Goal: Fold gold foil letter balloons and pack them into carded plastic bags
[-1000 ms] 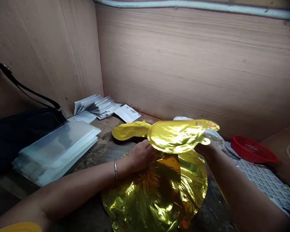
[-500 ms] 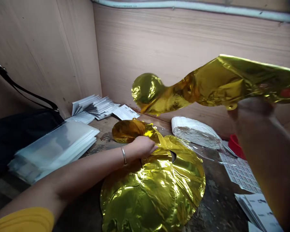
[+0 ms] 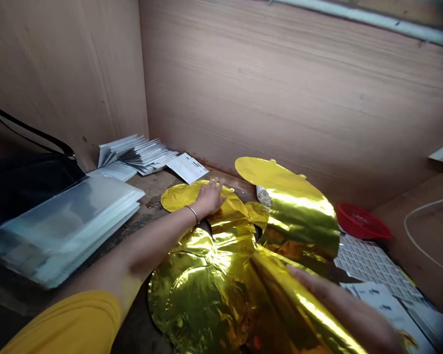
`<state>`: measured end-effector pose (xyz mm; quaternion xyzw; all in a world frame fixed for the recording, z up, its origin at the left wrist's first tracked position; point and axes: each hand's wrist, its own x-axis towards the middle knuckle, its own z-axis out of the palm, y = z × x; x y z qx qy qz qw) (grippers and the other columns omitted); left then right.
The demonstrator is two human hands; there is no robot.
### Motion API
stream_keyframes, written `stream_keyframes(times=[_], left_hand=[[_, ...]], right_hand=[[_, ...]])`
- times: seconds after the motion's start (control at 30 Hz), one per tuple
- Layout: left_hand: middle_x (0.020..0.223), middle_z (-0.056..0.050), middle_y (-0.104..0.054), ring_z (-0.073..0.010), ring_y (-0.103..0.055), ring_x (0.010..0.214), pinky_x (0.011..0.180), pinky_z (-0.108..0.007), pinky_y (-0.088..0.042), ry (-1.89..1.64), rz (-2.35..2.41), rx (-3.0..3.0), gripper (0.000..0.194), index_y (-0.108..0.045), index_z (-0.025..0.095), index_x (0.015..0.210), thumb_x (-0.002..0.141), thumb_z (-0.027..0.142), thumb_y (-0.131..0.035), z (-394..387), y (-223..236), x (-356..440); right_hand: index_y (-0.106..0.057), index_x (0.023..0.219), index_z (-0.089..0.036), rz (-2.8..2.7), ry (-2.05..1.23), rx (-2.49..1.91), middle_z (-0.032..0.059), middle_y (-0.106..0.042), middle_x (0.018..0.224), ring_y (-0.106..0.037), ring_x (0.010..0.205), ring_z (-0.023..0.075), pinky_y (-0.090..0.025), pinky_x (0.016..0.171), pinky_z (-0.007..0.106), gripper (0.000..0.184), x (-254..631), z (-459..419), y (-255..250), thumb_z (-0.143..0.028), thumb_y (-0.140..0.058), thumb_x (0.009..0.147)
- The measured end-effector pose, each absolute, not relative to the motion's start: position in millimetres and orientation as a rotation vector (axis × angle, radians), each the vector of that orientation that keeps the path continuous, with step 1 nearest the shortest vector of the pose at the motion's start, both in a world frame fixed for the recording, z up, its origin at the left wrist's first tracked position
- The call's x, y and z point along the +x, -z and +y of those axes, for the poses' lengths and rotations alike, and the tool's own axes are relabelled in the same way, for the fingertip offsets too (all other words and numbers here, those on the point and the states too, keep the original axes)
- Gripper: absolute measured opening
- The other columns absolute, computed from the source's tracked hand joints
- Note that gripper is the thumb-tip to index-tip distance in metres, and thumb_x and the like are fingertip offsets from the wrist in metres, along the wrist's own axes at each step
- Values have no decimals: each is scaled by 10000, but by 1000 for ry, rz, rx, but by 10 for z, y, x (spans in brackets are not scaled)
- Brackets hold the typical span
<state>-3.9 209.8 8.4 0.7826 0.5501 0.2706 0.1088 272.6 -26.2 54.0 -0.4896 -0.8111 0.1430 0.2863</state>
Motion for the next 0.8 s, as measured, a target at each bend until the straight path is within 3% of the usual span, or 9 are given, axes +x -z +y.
stream_keyframes(times=[0.13, 0.2, 0.23, 0.33, 0.43, 0.6, 0.7, 0.8], left_hand=[[1345, -166, -529, -275, -444, 1291, 1125, -502, -270, -1063, 1519, 2280, 433, -479, 106, 1339, 950, 162, -298, 1736, -403, -19], [1189, -81, -646, -219, -562, 1150, 1042, -392, -407, -1023, 1218, 2402, 314, -626, 175, 1156, 940, 227, -403, 1315, -476, 36], [1148, -69, -672, -215, -582, 1118, 1014, -376, -430, -931, 845, 2537, 280, -656, 186, 1104, 929, 225, -439, 1086, -488, 60], [1324, -28, -602, -228, -459, 1303, 1133, -423, -284, -568, 298, 2719, 355, -585, 240, 1253, 932, 182, -444, 545, -436, 103], [1375, -28, -562, -257, -429, 1336, 1152, -479, -209, -341, 324, 2725, 372, -524, 268, 1320, 963, 224, -432, 406, -306, 111], [1330, -54, -595, -253, -506, 1264, 1082, -410, -335, -308, 312, 2649, 303, -586, 248, 1238, 989, 262, -414, 532, -187, 84], [1294, -75, -610, -244, -540, 1210, 1033, -383, -392, -340, 261, 2655, 305, -597, 250, 1234, 955, 228, -475, 474, -158, 48], [1345, -74, -560, -268, -507, 1240, 1059, -414, -375, -314, 279, 2685, 411, -609, 271, 1228, 839, 139, -580, 392, -100, -30]], right_hand=[[-576, 1302, -304, -2223, -447, -1298, 36, -681, 1202, -667, 1050, 261, -561, 879, 339, 439, 2526, -621, -407, -274, -561, 864], [-602, 1258, -267, -2153, -580, -1325, 51, -699, 1160, -675, 1028, 250, -562, 851, 320, 396, 2389, -699, -378, -289, -523, 871], [-610, 1242, -261, -2118, -669, -1334, 54, -703, 1147, -677, 1018, 243, -563, 835, 312, 382, 2332, -724, -372, -306, -488, 883], [-625, 1196, -249, -2047, -765, -1321, 64, -715, 1109, -683, 986, 233, -553, 817, 301, 357, 2222, -803, -367, -318, -463, 887], [-628, 1156, -217, -2047, -709, -1260, 83, -729, 1039, -695, 921, 227, -546, 791, 281, 335, 2190, -906, -365, -308, -571, 838], [-647, 1128, -187, -2142, -760, -1142, 91, -738, 1009, -708, 885, 210, -544, 766, 241, 323, 2228, -1053, -447, -236, -624, 810], [-669, 1115, -176, -2133, -944, -1168, 80, -747, 954, -711, 839, 206, -539, 739, 233, 311, 2241, -1112, -594, -257, -625, 818], [-730, 952, -197, -1980, -1225, -1284, 37, -740, 824, -693, 735, 194, -524, 637, 222, 198, 2260, -997, -762, -294, -634, 808]])
